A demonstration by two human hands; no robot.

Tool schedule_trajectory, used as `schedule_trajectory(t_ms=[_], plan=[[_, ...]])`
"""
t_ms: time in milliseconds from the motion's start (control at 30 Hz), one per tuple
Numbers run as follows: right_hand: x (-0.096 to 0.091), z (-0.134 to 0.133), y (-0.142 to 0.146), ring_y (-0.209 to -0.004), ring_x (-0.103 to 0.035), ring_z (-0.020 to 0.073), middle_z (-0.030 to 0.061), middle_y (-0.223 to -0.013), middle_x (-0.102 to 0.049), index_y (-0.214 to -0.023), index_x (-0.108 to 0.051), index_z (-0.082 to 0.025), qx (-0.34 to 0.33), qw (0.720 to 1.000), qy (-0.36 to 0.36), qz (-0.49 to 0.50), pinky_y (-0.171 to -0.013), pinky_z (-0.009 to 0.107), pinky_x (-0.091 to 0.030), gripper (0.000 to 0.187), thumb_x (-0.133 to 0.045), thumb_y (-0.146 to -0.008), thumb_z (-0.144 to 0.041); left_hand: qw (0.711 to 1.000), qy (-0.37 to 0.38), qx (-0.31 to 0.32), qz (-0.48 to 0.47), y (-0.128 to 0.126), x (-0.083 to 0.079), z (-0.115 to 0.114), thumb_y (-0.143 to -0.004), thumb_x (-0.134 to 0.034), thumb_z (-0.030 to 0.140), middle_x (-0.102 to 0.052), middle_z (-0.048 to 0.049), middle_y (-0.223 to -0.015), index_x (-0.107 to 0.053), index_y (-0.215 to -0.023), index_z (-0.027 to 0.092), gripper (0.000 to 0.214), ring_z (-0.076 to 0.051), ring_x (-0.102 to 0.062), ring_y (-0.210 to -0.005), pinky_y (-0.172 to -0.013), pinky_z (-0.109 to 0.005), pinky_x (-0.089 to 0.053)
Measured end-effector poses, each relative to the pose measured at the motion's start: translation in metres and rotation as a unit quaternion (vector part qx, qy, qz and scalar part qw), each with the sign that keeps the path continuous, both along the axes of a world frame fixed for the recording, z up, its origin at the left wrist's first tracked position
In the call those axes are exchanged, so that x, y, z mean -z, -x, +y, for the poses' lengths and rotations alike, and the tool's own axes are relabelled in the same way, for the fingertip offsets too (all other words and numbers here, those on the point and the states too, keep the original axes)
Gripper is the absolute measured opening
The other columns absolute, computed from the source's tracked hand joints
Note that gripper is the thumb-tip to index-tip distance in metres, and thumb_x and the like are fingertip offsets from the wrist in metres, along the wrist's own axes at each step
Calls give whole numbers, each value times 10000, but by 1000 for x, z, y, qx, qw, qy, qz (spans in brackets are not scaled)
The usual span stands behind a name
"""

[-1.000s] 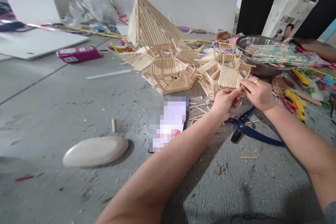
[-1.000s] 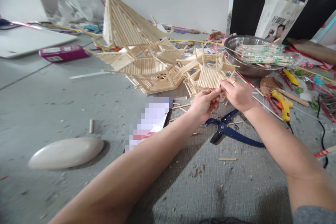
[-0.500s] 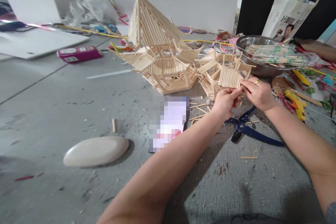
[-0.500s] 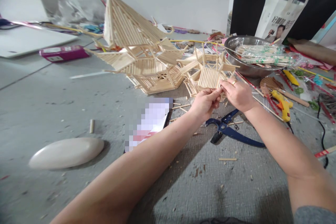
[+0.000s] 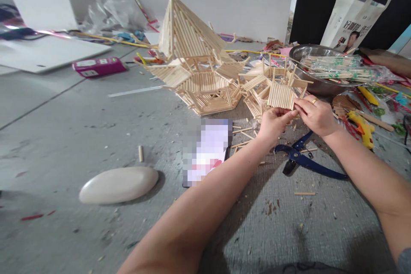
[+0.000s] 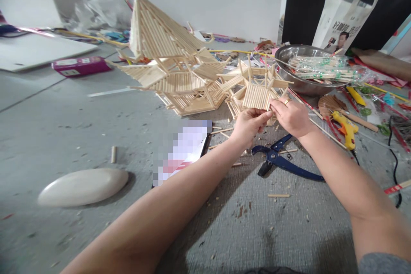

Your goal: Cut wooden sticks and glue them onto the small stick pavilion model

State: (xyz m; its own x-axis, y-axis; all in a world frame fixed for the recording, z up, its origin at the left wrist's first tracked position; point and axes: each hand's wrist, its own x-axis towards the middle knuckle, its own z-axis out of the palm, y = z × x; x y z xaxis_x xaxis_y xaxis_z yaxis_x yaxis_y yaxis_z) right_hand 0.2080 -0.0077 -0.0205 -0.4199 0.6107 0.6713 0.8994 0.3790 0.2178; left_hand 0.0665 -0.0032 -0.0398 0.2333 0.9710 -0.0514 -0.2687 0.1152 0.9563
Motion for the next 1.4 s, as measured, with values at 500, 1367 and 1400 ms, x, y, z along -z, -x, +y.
schedule_trajectory(t_ms=[500,1367,1400], plan=[[2,0,-1,-673,-585,155,86,-820,-662,-981,-660,-168,-20,1000,14,13,-586,259,-427,281,-421,-848,-234,1000,2,1,12,-3,0,1,-660,-673,329,-442,56,-410,-559,-532,139,256,-15,-330,-322,-334,-190,-208],[1,0,0,-643,-583,149,69,-822,-670,-967,-661,-183,-1,1000,19,6,-571,252,-407,308,-396,-866,-301,998,10,36,-42,2,-1,-2,-609,-702,328,-468,54,-455,-557,-593,137,240,-20,-351,-341,-351,-195,-229],[1,-1,0,-645,-586,147,66,-823,-670,-967,-661,-183,1,1000,18,4,-571,250,-408,311,-393,-868,-308,998,17,40,-53,2,-2,-2,-618,-693,344,-465,53,-453,-533,-569,141,263,-22,-355,-340,-350,-196,-229]])
